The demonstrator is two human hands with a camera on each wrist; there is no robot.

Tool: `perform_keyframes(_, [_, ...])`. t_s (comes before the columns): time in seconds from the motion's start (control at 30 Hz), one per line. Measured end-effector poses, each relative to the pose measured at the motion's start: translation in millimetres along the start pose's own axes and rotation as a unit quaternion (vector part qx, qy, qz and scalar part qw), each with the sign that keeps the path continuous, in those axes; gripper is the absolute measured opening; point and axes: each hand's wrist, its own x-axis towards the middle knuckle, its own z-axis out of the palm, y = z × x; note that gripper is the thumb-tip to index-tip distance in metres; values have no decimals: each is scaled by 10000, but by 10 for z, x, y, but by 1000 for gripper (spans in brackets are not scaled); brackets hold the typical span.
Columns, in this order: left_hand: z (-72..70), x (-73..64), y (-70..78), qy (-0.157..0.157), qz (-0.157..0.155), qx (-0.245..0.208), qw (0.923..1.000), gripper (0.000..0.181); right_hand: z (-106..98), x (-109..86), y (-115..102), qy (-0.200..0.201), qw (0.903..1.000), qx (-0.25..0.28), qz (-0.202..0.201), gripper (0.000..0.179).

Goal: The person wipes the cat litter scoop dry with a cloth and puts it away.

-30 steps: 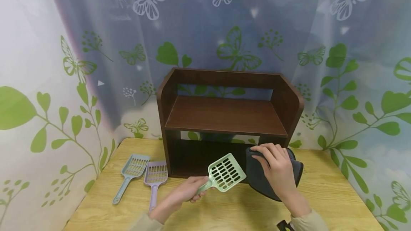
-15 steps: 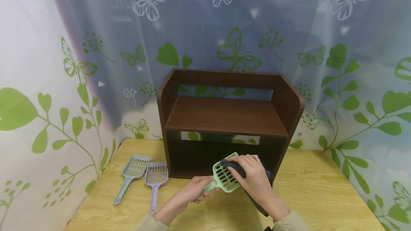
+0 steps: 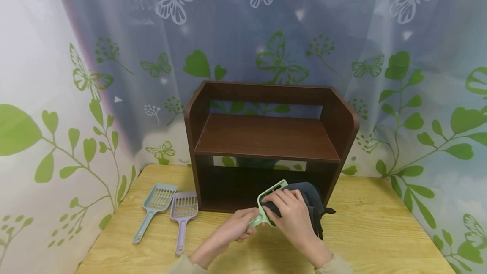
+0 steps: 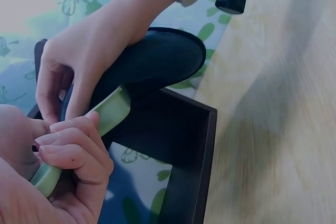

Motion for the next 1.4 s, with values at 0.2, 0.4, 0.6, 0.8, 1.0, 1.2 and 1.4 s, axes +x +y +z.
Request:
perform_keyframes(0.2, [74, 24, 1, 178, 59, -86, 9998, 41, 16, 8, 66, 187, 9969, -762, 19, 35])
perform_keyframes(0.4, [119, 1, -13, 280, 60, -148, 9995, 39, -21, -8, 209, 346, 9918, -1209, 214, 35])
perform_keyframes(0.6, [118, 3, -42, 234, 33, -171, 9996, 37, -70, -37, 279, 408, 9920, -1123, 405, 34])
perform_keyframes(0.8, [81, 4, -57, 266, 11, -91, 9996, 37, -83, -70, 276, 314, 9913, -1258, 233, 37])
perform_keyframes(1.0, [11, 5, -60, 776, 12, 120, 9969, 38, -122, -163, 257, -339, 9926, -1156, 134, 35])
perform_keyframes(1.2, [-4, -12, -97, 757, -7, 403, 9963, 41, -203, -297, 285, -696, 9928, -850, 478, 35])
perform_keyframes(1.4, [23, 12, -132, 756, -27, 328, 9966, 36, -338, -199, 365, -288, 9939, -787, 721, 36])
